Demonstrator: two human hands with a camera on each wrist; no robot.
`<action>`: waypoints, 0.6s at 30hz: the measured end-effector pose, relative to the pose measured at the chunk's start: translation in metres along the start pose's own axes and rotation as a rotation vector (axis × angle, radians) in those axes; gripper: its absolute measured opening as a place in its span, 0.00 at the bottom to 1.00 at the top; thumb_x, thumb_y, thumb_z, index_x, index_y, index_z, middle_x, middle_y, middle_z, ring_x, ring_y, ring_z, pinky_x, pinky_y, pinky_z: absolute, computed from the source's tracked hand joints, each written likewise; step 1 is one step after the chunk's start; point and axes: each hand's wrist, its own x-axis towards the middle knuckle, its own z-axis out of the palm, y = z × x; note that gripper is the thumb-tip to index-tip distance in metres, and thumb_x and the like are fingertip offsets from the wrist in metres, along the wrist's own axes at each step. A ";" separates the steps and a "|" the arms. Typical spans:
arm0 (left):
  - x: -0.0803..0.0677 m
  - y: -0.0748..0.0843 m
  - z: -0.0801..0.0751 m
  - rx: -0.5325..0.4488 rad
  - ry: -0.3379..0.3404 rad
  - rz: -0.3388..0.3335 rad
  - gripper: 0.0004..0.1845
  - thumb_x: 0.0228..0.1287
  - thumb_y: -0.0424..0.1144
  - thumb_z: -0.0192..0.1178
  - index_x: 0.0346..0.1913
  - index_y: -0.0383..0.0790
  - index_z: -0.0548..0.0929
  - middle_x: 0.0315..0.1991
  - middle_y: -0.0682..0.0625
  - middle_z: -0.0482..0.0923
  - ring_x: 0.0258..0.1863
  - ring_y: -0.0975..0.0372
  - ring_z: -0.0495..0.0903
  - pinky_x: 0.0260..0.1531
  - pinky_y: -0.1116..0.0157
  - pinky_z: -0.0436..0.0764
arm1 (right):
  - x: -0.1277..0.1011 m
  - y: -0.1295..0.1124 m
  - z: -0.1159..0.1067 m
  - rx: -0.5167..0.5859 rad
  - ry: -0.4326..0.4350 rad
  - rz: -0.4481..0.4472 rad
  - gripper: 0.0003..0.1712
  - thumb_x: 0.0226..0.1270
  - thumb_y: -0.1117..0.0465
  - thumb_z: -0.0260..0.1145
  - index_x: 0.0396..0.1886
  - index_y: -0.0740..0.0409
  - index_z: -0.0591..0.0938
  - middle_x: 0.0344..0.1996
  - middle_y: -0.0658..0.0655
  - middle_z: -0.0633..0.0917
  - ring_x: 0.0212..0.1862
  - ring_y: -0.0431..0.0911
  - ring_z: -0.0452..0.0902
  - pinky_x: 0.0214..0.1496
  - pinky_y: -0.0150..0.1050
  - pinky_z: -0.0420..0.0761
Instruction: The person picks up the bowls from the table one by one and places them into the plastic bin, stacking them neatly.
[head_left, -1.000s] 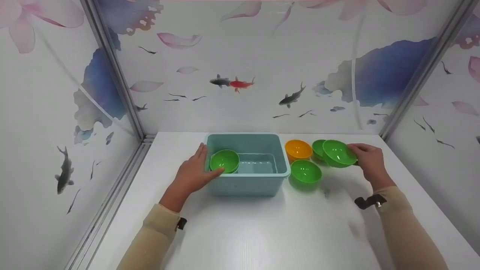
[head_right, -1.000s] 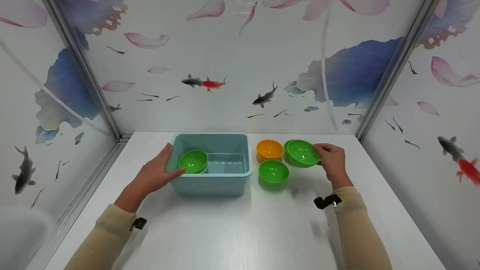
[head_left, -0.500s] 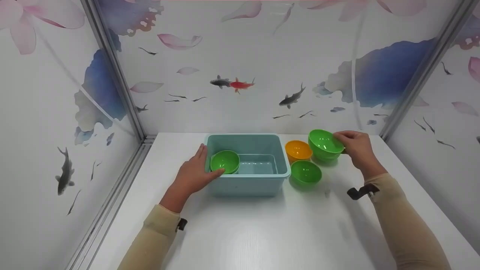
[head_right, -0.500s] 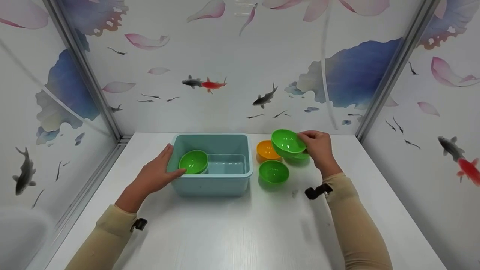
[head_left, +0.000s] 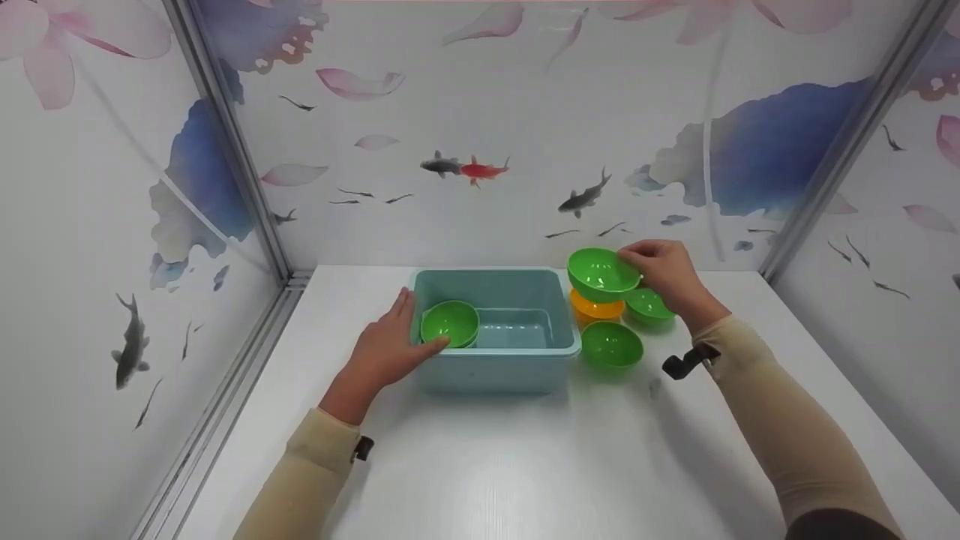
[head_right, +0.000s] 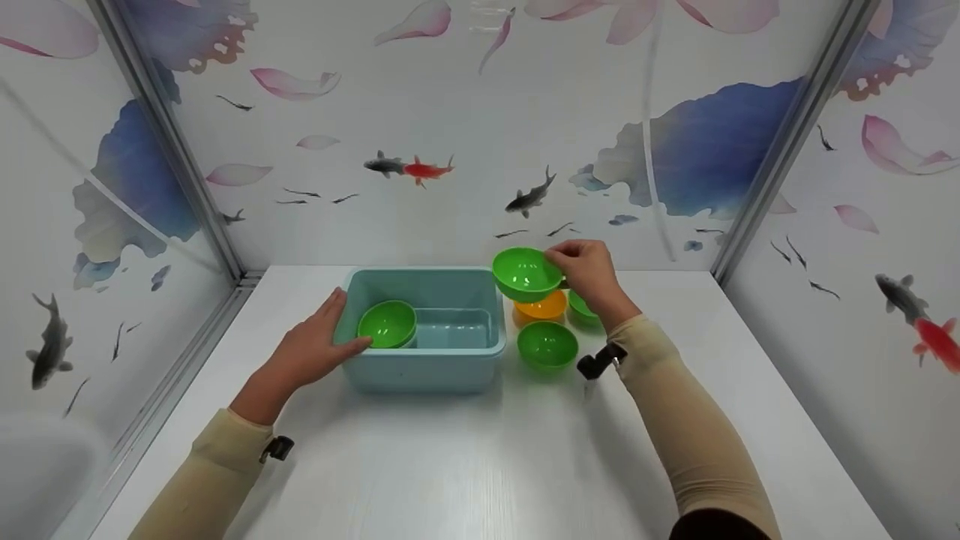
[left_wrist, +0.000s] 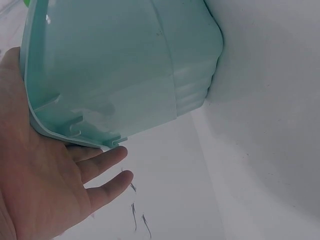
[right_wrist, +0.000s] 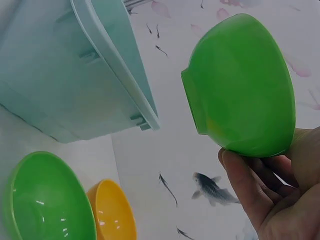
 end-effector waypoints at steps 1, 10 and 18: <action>0.000 0.000 0.000 -0.004 0.002 0.000 0.67 0.68 0.82 0.54 0.91 0.36 0.46 0.91 0.40 0.44 0.85 0.38 0.60 0.79 0.34 0.63 | 0.002 -0.002 0.004 -0.002 -0.012 -0.004 0.23 0.81 0.55 0.73 0.59 0.71 0.88 0.42 0.54 0.91 0.38 0.42 0.86 0.39 0.35 0.90; -0.001 0.001 -0.001 -0.015 0.009 0.000 0.66 0.69 0.81 0.56 0.91 0.37 0.47 0.91 0.41 0.45 0.84 0.38 0.61 0.78 0.34 0.64 | 0.010 -0.018 0.036 -0.026 -0.116 -0.031 0.18 0.84 0.58 0.69 0.59 0.69 0.89 0.49 0.64 0.90 0.41 0.46 0.86 0.43 0.37 0.91; -0.001 0.002 -0.004 -0.024 0.007 0.008 0.68 0.67 0.82 0.56 0.91 0.36 0.47 0.91 0.40 0.45 0.84 0.37 0.62 0.79 0.34 0.64 | 0.015 -0.033 0.065 -0.039 -0.186 -0.038 0.15 0.84 0.58 0.69 0.57 0.66 0.90 0.47 0.63 0.91 0.41 0.47 0.87 0.43 0.37 0.91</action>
